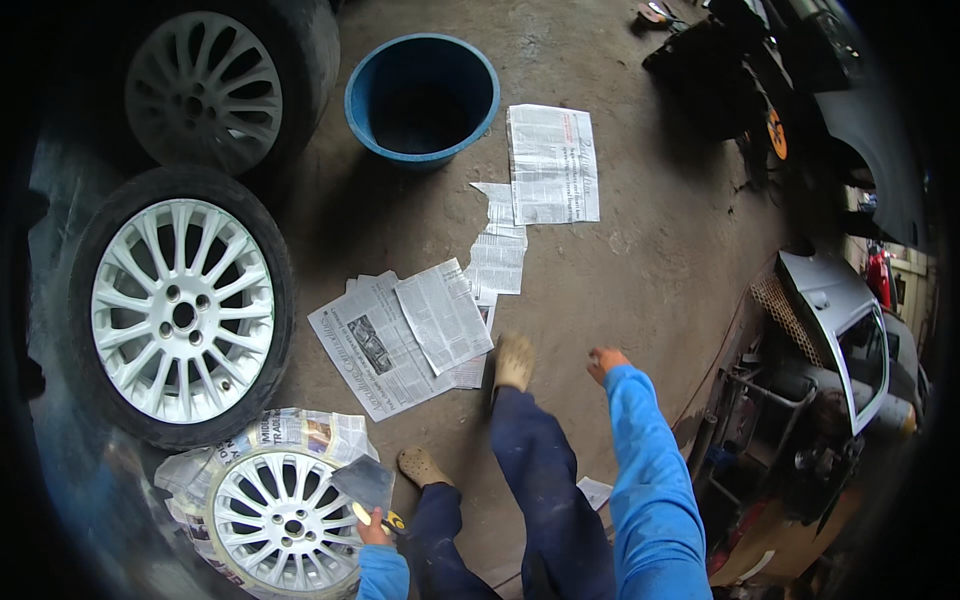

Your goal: The person wraps newspaper around a white alloy wheel and secures it with masking tape. They then flip the wheel to cover the tire sidewall with newspaper and tape, preparing the wheel for painting.

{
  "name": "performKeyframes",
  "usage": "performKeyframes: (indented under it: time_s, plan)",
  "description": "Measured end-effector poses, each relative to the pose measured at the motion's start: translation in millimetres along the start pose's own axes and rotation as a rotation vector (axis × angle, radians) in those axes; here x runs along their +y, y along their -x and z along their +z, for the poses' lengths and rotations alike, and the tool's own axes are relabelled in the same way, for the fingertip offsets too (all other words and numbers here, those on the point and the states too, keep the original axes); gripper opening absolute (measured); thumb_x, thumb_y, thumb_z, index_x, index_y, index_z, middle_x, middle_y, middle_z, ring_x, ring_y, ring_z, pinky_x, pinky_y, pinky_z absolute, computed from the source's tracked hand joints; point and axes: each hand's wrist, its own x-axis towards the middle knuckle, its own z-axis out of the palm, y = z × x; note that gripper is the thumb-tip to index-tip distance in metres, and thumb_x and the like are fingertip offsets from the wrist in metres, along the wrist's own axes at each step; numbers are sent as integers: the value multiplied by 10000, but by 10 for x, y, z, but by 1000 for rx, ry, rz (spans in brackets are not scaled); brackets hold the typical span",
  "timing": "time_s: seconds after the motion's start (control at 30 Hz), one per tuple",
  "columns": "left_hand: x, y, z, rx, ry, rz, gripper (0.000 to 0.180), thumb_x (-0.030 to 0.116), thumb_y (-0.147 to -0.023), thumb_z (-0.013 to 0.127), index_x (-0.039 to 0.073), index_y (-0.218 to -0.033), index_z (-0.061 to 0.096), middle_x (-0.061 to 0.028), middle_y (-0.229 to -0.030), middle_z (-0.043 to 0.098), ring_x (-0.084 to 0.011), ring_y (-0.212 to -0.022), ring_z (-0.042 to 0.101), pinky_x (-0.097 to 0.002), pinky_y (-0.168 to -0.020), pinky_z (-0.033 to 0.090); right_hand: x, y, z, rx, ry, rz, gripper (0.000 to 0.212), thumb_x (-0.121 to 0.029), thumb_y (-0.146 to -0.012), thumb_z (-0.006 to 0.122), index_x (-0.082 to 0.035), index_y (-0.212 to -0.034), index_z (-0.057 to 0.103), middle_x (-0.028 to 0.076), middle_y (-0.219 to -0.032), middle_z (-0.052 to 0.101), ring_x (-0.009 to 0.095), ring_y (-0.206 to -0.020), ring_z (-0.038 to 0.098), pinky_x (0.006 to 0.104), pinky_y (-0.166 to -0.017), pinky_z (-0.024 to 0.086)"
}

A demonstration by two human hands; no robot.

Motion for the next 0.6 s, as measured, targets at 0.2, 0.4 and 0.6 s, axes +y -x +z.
performKeyframes:
  time_s: [0.2, 0.4, 0.6]
  plan:
    - [280, 214, 1174, -38, -118, 58, 311, 100, -809, 627, -54, -1070, 560, -86, -979, 616, -167, -860, 558, -294, -776, 435, -1264, -2206, -740, 68, 64, -120, 550, -231, -800, 618, -297, -1316, 438, 185, -1352, 369, 371, -1238, 387, 445, -1013, 368]
    - [199, 537, 2234, -223, -101, -6, 355, 125, -812, 620, -47, -1115, 551, -89, -1023, 621, -162, -897, 569, -287, -811, 438, -1752, -3354, -569, 282, 59, -38, 546, -343, -828, 625, -334, -1327, 403, 231, -1433, 225, 445, -1236, 355, 498, -1001, 360]
    - [-36, 542, 2486, -344, -257, -135, 236, 93, -772, 688, -42, -952, 617, -72, -843, 653, -114, -749, 580, -271, -684, 470, -1732, -3281, -417, 407, 32, 28, 549, -99, -779, 538, -56, -1310, 410, 108, -1408, 318, 335, -1238, 369, 479, -996, 338]
